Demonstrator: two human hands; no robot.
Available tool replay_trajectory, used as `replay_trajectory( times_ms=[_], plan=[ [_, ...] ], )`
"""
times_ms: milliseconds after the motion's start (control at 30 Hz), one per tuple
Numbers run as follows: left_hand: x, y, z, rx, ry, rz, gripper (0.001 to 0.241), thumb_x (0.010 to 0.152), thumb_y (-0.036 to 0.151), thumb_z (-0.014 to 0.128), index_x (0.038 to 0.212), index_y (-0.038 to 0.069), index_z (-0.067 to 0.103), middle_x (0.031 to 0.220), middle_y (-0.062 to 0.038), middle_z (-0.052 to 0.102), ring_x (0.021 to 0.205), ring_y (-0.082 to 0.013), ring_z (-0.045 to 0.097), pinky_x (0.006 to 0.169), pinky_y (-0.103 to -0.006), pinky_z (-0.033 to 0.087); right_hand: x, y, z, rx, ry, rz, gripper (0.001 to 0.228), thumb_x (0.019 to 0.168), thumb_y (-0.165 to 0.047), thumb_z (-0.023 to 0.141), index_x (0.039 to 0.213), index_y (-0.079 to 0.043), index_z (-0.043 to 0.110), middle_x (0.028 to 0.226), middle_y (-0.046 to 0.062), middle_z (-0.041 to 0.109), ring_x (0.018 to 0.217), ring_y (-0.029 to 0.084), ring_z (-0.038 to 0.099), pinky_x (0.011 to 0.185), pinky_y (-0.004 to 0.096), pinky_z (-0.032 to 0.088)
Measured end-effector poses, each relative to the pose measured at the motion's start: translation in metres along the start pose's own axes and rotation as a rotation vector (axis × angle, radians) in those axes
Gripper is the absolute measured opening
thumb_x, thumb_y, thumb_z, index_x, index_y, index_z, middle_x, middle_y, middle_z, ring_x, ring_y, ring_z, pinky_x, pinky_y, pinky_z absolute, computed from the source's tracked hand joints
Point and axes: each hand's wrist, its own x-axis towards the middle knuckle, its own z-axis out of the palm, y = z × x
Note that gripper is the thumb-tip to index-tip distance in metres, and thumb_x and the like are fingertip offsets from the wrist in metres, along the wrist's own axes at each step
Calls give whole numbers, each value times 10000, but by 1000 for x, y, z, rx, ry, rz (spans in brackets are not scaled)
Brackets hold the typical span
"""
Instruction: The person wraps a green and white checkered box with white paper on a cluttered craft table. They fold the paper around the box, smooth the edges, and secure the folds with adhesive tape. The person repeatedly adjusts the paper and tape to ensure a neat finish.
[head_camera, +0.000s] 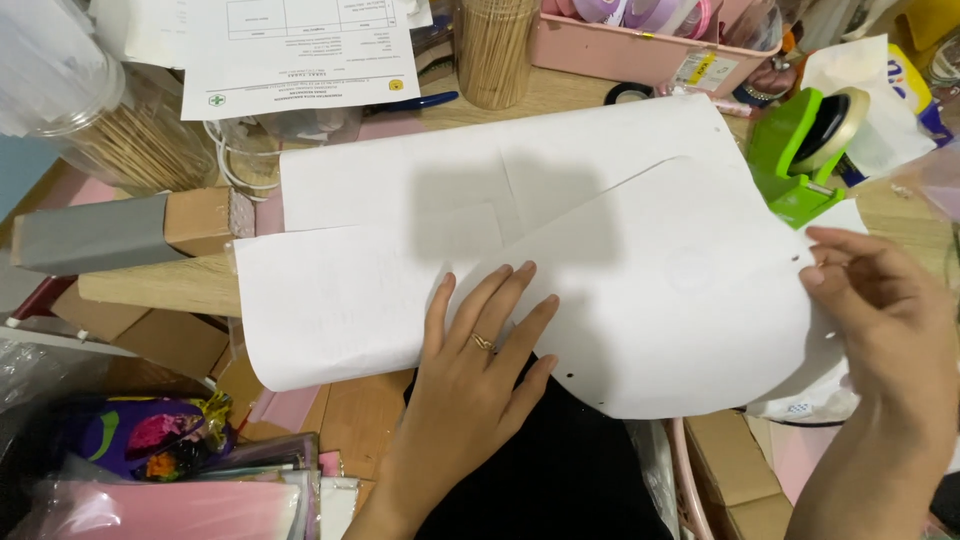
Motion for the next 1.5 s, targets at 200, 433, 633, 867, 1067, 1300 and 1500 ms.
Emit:
replay_trajectory(
  times_ms=[200, 433, 633, 867, 1067, 1300, 1500],
  plan=[
    [-12, -10, -11, -144, 55, -93, 340, 1012, 146, 586, 1349, 108, 568, 1478, -133, 529, 1373, -339, 545, 1218, -601, 283, 16, -28, -11, -198, -273, -277, 290, 941, 77, 665, 1224, 18, 692, 1056, 153, 707, 959, 199, 662, 923, 259, 551],
    [-14, 0, 5, -139, 91, -49, 337, 1034, 163, 584, 1367, 116, 557, 1515, -187, 467, 1397, -397, 529, 1178, -606, 405, 3, -99, 60, -377, -606, -818, 288, 945, -81, 587, 1208, -10, 681, 1080, 65, 760, 902, 199, 721, 832, 338, 558],
    [-13, 0, 19, 83, 73, 19, 309, 1022, 142, 565, 1302, 22, 615, 1445, -158, 549, 1353, -342, 523, 1165, -522, 388, 17, -94, 91, -407, -648, -812, 351, 994, -92, 527, 1327, -84, 638, 1102, 24, 725, 945, 206, 642, 936, 384, 415],
    [-22, -2, 40, 103, 50, -7, 349, 1020, 164, 565, 1335, 17, 606, 1462, -175, 536, 1328, -329, 544, 1127, -476, 429, 23, -83, 96, -427, -691, -721, 318, 1011, -118, 486, 1291, -78, 631, 1127, 16, 706, 1035, 208, 625, 986, 379, 399],
    [-26, 4, 41, 142, 53, -30, 352, 1006, 156, 579, 1334, 33, 616, 1456, -148, 559, 1302, -292, 563, 1086, -436, 452, 15, -68, 101, -406, -628, -741, 215, 1007, -94, 509, 1173, -90, 645, 1125, 22, 677, 1056, 229, 590, 999, 382, 382],
    [-29, 6, 44, 204, 21, -56, 418, 1005, 200, 573, 1396, 53, 574, 1490, -121, 545, 1321, -261, 549, 1105, -414, 434, -11, -42, 98, -513, -357, -874, 288, 992, -34, 569, 1233, -158, 667, 1256, 55, 606, 1128, 258, 550, 1034, 422, 344],
    [-30, 9, 45, 204, 10, -70, 412, 998, 220, 577, 1382, 74, 587, 1465, -106, 560, 1298, -261, 556, 1085, -426, 445, -26, -25, 94, -511, -305, -965, 349, 1006, -153, 592, 1349, -100, 621, 1448, 134, 534, 1280, 309, 557, 1155, 512, 383]
  ],
)
